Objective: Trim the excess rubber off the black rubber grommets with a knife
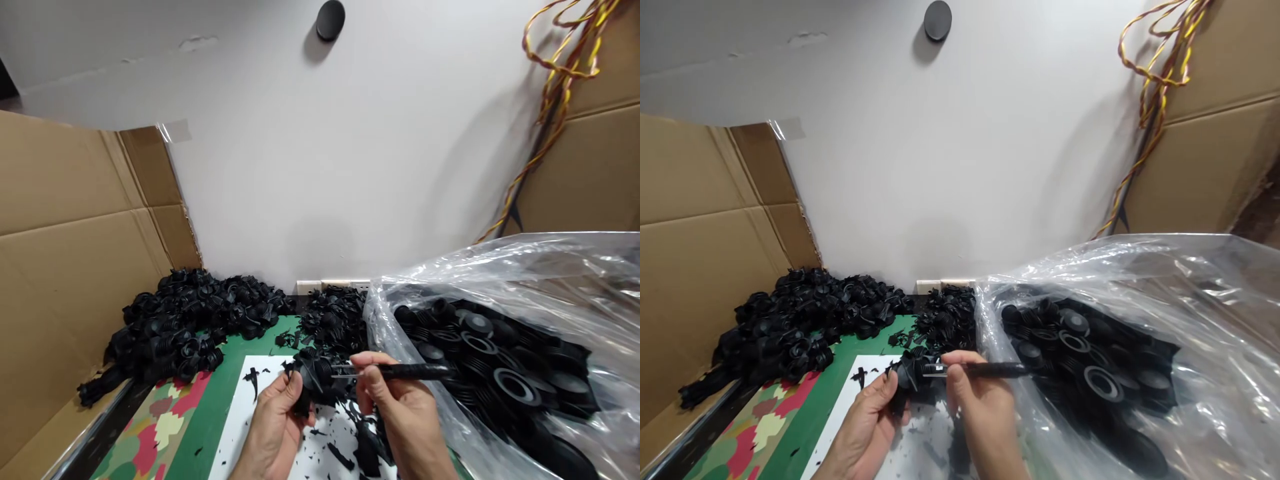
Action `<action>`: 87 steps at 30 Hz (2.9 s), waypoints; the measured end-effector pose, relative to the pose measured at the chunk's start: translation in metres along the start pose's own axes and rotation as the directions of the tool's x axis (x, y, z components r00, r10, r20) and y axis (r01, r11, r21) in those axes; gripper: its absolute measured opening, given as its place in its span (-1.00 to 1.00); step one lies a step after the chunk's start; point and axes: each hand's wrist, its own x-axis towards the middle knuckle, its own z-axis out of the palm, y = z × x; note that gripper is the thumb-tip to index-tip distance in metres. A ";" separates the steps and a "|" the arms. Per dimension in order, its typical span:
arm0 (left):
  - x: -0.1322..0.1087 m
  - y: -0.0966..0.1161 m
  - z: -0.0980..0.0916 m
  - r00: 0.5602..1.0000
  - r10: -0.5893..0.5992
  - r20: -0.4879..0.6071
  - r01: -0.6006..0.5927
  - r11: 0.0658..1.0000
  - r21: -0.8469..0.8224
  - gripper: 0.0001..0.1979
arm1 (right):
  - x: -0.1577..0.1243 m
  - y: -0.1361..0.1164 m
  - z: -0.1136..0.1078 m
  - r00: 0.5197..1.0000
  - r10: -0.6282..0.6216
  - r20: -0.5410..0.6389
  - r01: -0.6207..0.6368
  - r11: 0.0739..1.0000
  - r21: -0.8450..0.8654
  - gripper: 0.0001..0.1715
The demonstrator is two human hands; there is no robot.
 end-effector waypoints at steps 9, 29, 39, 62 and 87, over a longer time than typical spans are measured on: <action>-0.004 -0.003 0.003 0.996 0.009 0.087 -0.016 0.996 0.084 -0.71 | -0.003 0.016 0.002 0.988 -0.125 0.093 0.141 0.973 -0.184 -0.70; -0.004 -0.003 -0.002 0.982 -0.008 0.190 -0.023 0.987 0.158 -0.75 | 0.016 0.024 -0.009 0.620 -0.700 0.355 0.730 0.349 -0.587 -0.75; 0.009 0.006 -0.011 0.995 -0.077 0.060 0.068 0.988 0.142 -0.75 | 0.019 0.018 -0.017 0.841 -0.518 0.157 0.492 0.610 -0.621 -0.71; 0.005 -0.004 -0.011 0.979 0.055 0.198 -0.116 0.943 0.311 -0.66 | -0.005 0.029 0.009 0.914 -0.381 0.140 0.406 0.850 -0.337 -0.79; 0.007 0.000 -0.010 0.997 -0.039 0.063 0.026 0.978 0.205 -0.58 | 0.008 0.008 -0.008 0.958 -0.225 0.178 0.267 0.926 -0.268 -0.71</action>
